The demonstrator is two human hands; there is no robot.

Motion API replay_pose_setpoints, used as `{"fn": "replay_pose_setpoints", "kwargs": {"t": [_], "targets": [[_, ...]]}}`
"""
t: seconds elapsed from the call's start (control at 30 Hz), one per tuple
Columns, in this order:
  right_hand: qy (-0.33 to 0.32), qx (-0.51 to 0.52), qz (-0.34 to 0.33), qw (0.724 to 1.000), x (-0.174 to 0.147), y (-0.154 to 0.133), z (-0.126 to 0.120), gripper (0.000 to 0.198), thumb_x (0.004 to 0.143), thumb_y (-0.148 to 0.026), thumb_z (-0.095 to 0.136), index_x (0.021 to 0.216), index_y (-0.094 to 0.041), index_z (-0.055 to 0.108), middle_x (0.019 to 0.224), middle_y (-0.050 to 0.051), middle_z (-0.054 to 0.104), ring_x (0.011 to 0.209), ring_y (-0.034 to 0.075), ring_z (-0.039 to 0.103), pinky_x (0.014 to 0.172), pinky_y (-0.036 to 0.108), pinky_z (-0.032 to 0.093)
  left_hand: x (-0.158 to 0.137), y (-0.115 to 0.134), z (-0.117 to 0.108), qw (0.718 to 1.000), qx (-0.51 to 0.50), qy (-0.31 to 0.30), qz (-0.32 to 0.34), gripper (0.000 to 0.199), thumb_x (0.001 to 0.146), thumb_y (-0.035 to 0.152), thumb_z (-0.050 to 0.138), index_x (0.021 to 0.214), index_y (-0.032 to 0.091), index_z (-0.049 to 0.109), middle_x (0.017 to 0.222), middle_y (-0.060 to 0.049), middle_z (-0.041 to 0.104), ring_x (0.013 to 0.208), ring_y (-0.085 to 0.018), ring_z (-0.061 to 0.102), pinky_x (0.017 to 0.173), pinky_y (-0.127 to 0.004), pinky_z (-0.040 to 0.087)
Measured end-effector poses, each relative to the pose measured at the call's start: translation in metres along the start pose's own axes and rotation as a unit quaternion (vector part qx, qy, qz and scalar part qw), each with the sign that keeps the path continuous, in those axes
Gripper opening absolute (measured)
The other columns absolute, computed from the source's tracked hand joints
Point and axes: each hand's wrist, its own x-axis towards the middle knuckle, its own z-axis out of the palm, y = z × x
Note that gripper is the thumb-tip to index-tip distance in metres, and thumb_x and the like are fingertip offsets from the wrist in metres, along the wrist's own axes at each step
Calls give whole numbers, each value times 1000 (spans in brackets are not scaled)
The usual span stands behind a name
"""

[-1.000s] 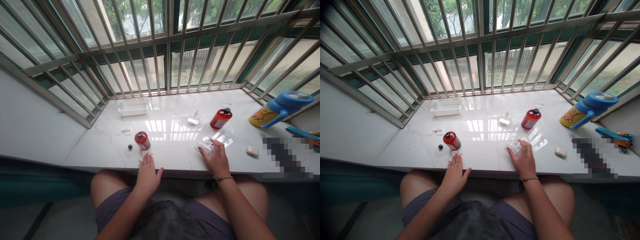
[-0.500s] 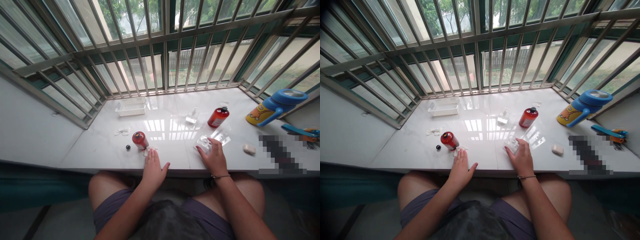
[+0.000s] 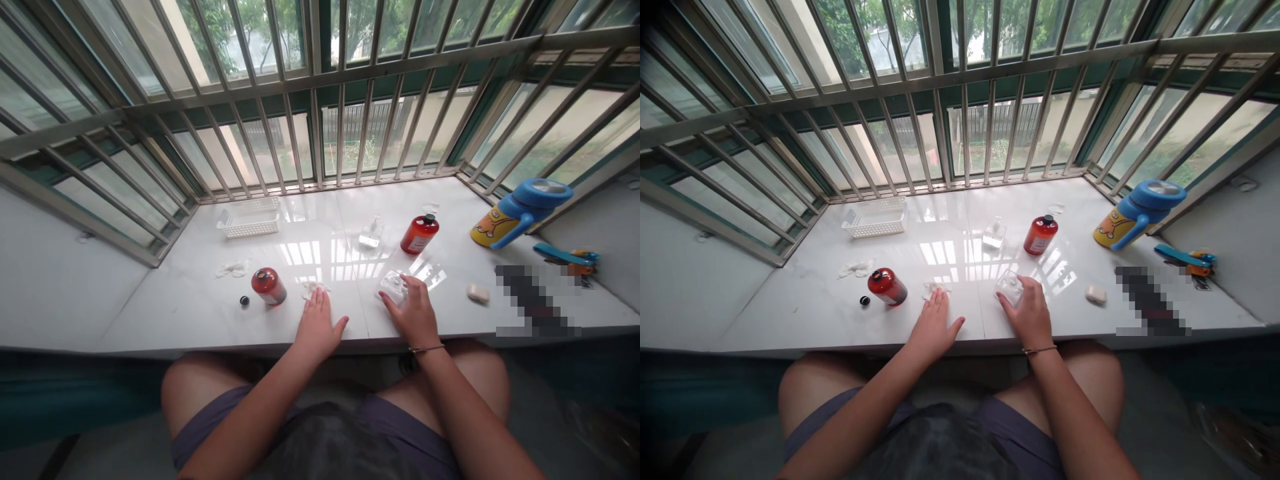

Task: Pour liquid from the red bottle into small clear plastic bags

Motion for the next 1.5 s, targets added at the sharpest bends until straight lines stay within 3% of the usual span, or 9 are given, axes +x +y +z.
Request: {"fn": "replay_pose_setpoints", "kwargs": {"t": [0.13,0.33,0.57,0.77,0.93,1.03,1.13,1.27,1.5], "targets": [[1,-4,0,1000,0,-1,-1,67,99,-56,73,151,-21,50,136,19,61,131,37,60,111,59,56,-37,8,10,998,30,-5,55,85,105,59,49,166,2,38,177,-26,30,167,-38,31,136,-55,29],[-3,2,1,1000,1,-2,-3,65,99,-54,74,150,-21,51,135,18,61,129,35,61,111,58,57,-81,-17,18,995,92,32,-14,67,108,44,49,162,6,48,171,-25,43,160,-39,44,131,-61,36],[-1,-6,2,1000,1,-1,-2,66,99,-54,74,150,-20,51,135,19,62,130,36,61,110,59,57,-31,-18,9,997,70,28,-4,66,111,39,43,165,2,41,176,-26,33,165,-37,35,133,-56,33],[0,-1,2,1000,2,-3,-2,65,99,-54,74,150,-21,51,134,18,61,127,35,62,109,58,58,5,15,8,992,30,10,120,71,111,47,44,166,2,39,176,-25,33,167,-36,31,135,-55,30],[-4,-3,4,1000,1,-2,-2,65,99,-54,74,150,-21,50,134,18,61,125,34,62,110,58,57,-52,8,31,982,34,35,182,71,109,53,48,166,11,42,174,-19,42,162,-34,42,131,-52,40],[-9,-3,6,1000,1,-2,-2,66,99,-53,75,151,-22,49,135,18,60,123,33,63,111,57,57,-88,-22,42,986,65,78,129,67,109,46,50,167,14,40,171,-20,47,159,-36,47,126,-56,46],[-11,-6,8,1000,1,-2,-2,66,99,-53,75,151,-21,50,136,18,60,127,34,62,112,57,56,-97,-50,44,987,93,117,50,62,110,41,46,164,12,44,170,-22,48,157,-38,49,124,-59,47],[-7,-7,9,1000,0,-2,-2,65,99,-54,74,150,-22,50,136,18,61,131,35,59,112,59,56,-64,-58,40,989,90,118,6,62,111,39,42,163,5,45,172,-25,43,161,-39,43,128,-57,43],[-7,2,12,1000,1,-3,-1,64,100,-54,72,151,-23,49,136,17,60,122,33,63,110,58,57,44,-44,1,991,44,73,-100,72,111,44,39,166,-3,36,177,-31,26,166,-41,30,134,-56,30]]}}
